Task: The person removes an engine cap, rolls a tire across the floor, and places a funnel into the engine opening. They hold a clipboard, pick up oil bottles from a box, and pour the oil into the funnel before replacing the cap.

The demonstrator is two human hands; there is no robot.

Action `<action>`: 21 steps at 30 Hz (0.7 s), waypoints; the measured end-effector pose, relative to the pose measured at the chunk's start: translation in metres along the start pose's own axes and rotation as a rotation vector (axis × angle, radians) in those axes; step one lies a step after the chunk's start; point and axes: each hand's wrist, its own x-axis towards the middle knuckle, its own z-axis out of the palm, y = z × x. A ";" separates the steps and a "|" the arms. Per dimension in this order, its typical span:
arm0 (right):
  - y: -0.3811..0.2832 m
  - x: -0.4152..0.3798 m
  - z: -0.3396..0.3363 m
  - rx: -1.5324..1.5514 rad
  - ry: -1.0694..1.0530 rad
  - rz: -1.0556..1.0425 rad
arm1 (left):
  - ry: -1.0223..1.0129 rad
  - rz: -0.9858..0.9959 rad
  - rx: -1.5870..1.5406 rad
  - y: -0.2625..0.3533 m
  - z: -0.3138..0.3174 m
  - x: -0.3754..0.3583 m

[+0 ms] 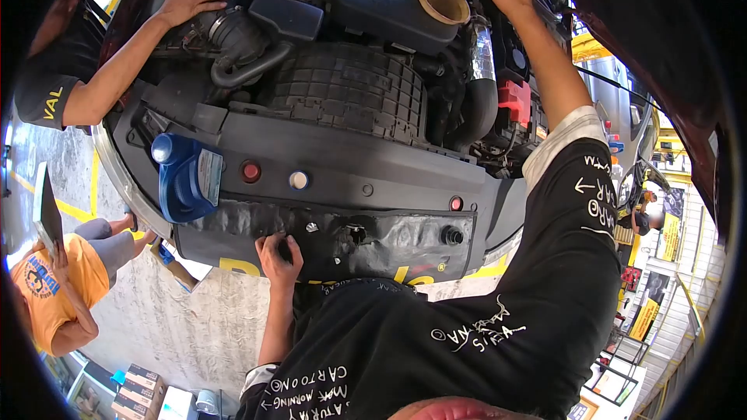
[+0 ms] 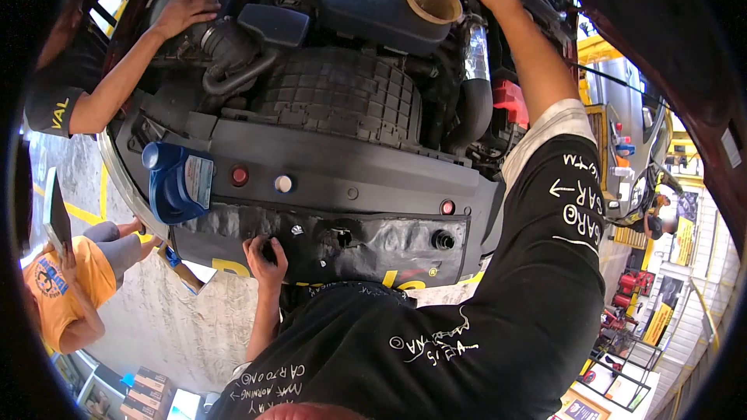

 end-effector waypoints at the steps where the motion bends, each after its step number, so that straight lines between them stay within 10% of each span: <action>1: -0.001 -0.001 -0.001 -0.010 -0.046 -0.003 | 0.000 0.000 0.000 0.000 0.000 0.000; 21: -0.022 -0.012 -0.007 -0.057 -0.049 -0.088 | -0.011 0.003 0.020 0.000 0.001 0.000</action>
